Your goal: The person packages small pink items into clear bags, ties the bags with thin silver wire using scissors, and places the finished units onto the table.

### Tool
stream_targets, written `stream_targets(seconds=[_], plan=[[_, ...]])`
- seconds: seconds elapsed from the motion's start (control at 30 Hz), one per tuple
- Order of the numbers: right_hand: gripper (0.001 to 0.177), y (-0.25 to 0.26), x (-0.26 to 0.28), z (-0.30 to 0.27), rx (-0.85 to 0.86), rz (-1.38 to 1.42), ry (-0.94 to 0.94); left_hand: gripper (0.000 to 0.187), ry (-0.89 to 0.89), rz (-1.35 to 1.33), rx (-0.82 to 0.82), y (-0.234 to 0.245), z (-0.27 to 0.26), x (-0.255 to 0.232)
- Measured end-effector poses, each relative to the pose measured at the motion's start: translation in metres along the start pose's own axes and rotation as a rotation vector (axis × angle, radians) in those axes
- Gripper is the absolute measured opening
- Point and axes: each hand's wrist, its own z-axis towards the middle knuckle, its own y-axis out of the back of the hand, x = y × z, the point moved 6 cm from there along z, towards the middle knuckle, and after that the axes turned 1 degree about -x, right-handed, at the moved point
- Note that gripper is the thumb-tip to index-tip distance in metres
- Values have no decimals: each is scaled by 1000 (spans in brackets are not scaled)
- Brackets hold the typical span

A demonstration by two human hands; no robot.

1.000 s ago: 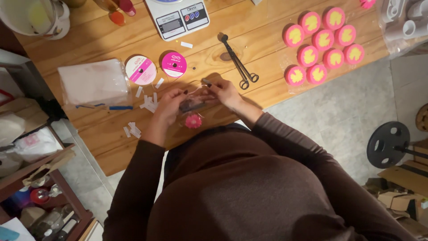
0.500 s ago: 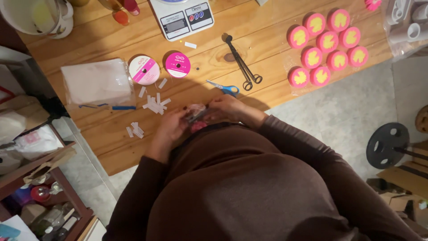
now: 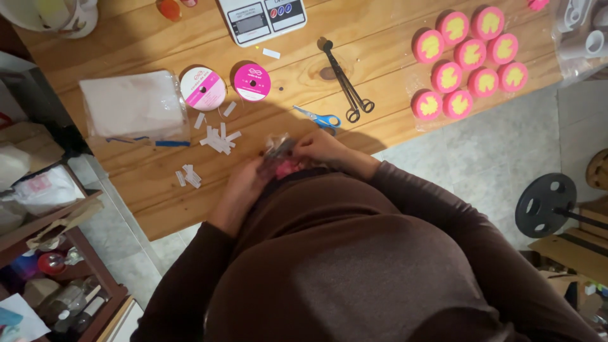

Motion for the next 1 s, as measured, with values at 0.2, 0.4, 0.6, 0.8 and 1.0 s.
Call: stream_targets(seconds=[0.2, 0.4, 0.6, 0.8, 1.0], plan=[[20, 28, 29, 0, -362, -24, 159, 14, -540, 617, -303, -82, 5, -72], [18, 43, 25, -5, -587, -277, 303, 13, -906, 1302, -389, -101, -22, -96], [16, 29, 45, -32, -631, -267, 339, 15, -1085, 1523, -318, -136, -82, -114], [14, 9, 55, -43, -680, -233, 373, 16, -1142, 1405, 83, -145, -80, -106], [13, 2, 42, -42, -668, -179, 357, 18, -1122, 1237, 256, -139, -74, -103]])
